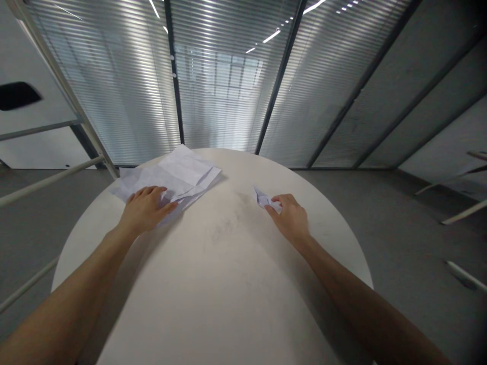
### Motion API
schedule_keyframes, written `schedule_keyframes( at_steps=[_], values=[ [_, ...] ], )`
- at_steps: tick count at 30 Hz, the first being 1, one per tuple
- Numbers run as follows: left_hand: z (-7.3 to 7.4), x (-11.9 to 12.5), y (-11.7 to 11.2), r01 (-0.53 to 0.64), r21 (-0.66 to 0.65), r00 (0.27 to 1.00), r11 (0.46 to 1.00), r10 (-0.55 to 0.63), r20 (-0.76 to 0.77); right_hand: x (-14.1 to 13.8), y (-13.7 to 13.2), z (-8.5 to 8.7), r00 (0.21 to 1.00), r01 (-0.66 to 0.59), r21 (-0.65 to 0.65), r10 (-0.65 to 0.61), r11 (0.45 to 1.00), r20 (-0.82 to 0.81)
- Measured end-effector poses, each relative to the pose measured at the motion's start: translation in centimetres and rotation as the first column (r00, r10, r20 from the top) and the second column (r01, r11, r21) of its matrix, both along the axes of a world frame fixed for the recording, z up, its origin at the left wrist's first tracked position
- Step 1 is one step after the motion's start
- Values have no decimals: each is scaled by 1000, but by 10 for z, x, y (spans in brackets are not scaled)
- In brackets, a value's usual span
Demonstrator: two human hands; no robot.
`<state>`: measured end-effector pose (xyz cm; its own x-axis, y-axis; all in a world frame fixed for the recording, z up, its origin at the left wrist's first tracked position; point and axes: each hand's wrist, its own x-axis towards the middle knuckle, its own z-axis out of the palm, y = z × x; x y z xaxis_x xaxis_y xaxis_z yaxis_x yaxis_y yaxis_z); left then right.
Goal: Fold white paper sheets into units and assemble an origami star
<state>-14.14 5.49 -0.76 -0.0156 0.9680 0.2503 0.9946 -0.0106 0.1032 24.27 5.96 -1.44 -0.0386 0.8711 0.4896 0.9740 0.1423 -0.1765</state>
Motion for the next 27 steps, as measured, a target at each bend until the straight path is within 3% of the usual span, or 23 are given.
schedule_keyframes(
  at_steps=[5, 13, 16, 19, 22, 27],
  values=[
    [-6, -2, 2, -47, -67, 999, 997, 48, 18, -1, 0, 0, 999, 13, -29, -12, 999, 41],
    [-2, 7, -1, -3, -122, 990, 993, -14, -140, 3, 0, -2, 999, 3, -39, -1, 999, 54],
    [2, 10, -2, -37, -116, 980, 993, 14, -196, 6, 2, -4, 997, -6, -51, 9, 999, 71],
    [8, 8, -5, -117, -31, 970, 993, 108, -219, 7, 4, -5, 997, -4, -62, 8, 998, 74],
    [16, 4, -10, -178, 147, 959, 973, 205, -195, 7, 5, -6, 998, -1, -59, 5, 998, 68],
    [30, 1, -15, -162, 443, 974, 882, 214, -71, 4, 1, -4, 999, -5, -17, 6, 1000, 43]
  ],
)
